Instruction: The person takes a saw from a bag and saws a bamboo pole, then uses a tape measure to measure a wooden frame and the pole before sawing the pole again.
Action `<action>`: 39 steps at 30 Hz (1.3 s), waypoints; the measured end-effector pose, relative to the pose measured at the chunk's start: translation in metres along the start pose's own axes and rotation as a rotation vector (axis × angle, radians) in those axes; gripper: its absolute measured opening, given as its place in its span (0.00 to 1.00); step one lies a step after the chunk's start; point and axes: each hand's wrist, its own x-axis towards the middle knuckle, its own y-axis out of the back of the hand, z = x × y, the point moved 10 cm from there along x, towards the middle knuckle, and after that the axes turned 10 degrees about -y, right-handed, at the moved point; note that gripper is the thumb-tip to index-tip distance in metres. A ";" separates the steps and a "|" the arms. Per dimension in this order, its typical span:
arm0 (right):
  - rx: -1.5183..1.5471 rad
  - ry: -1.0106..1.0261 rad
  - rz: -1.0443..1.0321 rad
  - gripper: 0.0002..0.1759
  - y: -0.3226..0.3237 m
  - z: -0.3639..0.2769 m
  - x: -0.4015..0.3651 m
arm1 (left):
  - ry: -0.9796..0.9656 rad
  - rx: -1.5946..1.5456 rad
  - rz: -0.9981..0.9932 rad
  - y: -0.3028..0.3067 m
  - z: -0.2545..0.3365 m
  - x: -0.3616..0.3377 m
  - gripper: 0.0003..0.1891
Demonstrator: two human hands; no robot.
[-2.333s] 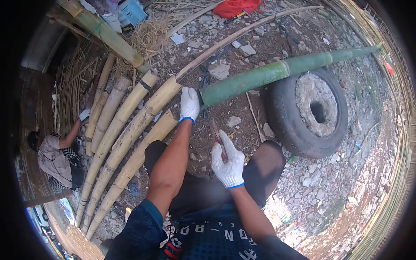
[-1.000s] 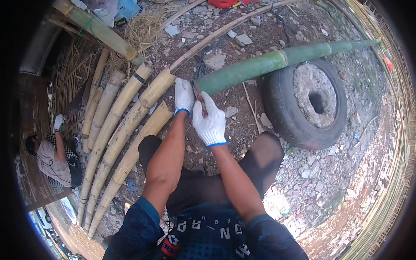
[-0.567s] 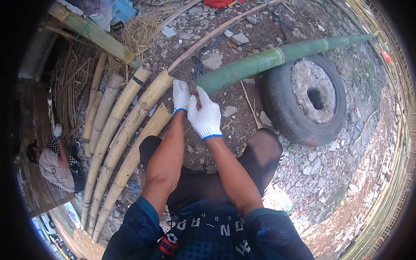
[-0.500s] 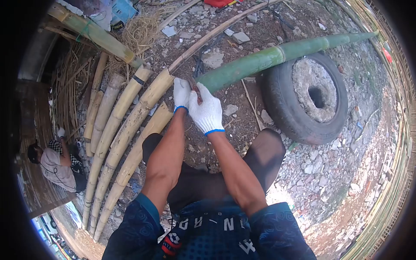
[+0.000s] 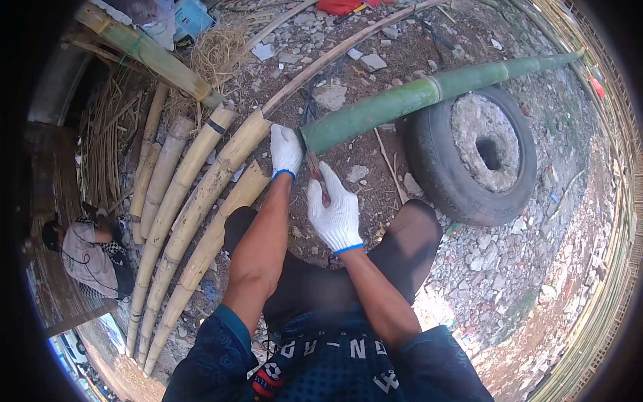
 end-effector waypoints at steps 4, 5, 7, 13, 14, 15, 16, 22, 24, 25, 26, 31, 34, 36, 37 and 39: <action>-0.017 0.112 0.054 0.25 0.034 0.019 -0.048 | 0.034 -0.050 0.022 0.000 -0.004 0.000 0.16; -0.057 0.031 0.021 0.25 0.020 0.013 -0.024 | 0.017 -0.068 0.011 0.002 0.000 -0.001 0.16; -0.047 0.159 0.095 0.22 -0.030 -0.004 0.047 | 0.063 -0.043 0.024 0.002 0.000 0.003 0.16; 0.077 0.162 0.106 0.23 0.003 0.012 -0.006 | -0.026 0.071 0.044 0.000 -0.001 0.004 0.16; -0.087 0.097 0.063 0.25 0.024 0.022 -0.038 | 0.027 0.063 0.021 0.000 -0.001 0.002 0.16; -0.086 0.193 0.094 0.26 0.040 0.022 -0.060 | 0.054 0.060 0.009 0.001 -0.002 -0.006 0.16; -0.085 0.073 0.036 0.24 0.039 0.022 -0.058 | 0.060 0.004 -0.004 0.002 -0.003 -0.005 0.16; -0.022 0.230 0.104 0.23 -0.034 -0.015 0.062 | 0.075 -0.006 -0.050 0.001 -0.004 0.005 0.16; 0.023 0.158 0.082 0.23 -0.010 -0.002 0.027 | 0.044 0.033 -0.055 0.000 -0.002 -0.004 0.16; 0.029 0.127 0.081 0.23 0.006 0.001 -0.004 | 0.009 0.064 -0.029 0.001 0.001 0.004 0.16; 0.020 0.098 0.075 0.23 0.023 0.012 -0.029 | 0.026 0.056 -0.032 -0.003 -0.003 0.006 0.16; -0.018 0.103 0.073 0.21 0.004 -0.001 0.011 | 0.061 0.008 -0.052 -0.001 -0.003 0.004 0.16; -0.071 0.134 0.083 0.21 -0.033 -0.014 0.059 | 0.133 0.004 -0.037 0.005 0.001 0.002 0.17; -0.053 0.046 0.011 0.20 -0.020 -0.004 0.042 | 0.109 0.102 -0.013 0.005 0.004 -0.008 0.17; 0.072 0.137 0.073 0.23 -0.007 0.000 0.016 | 0.056 0.145 0.018 0.006 0.008 -0.001 0.16; -0.024 -0.008 0.026 0.26 0.029 0.017 -0.044 | 0.072 0.159 0.023 0.005 0.005 -0.006 0.16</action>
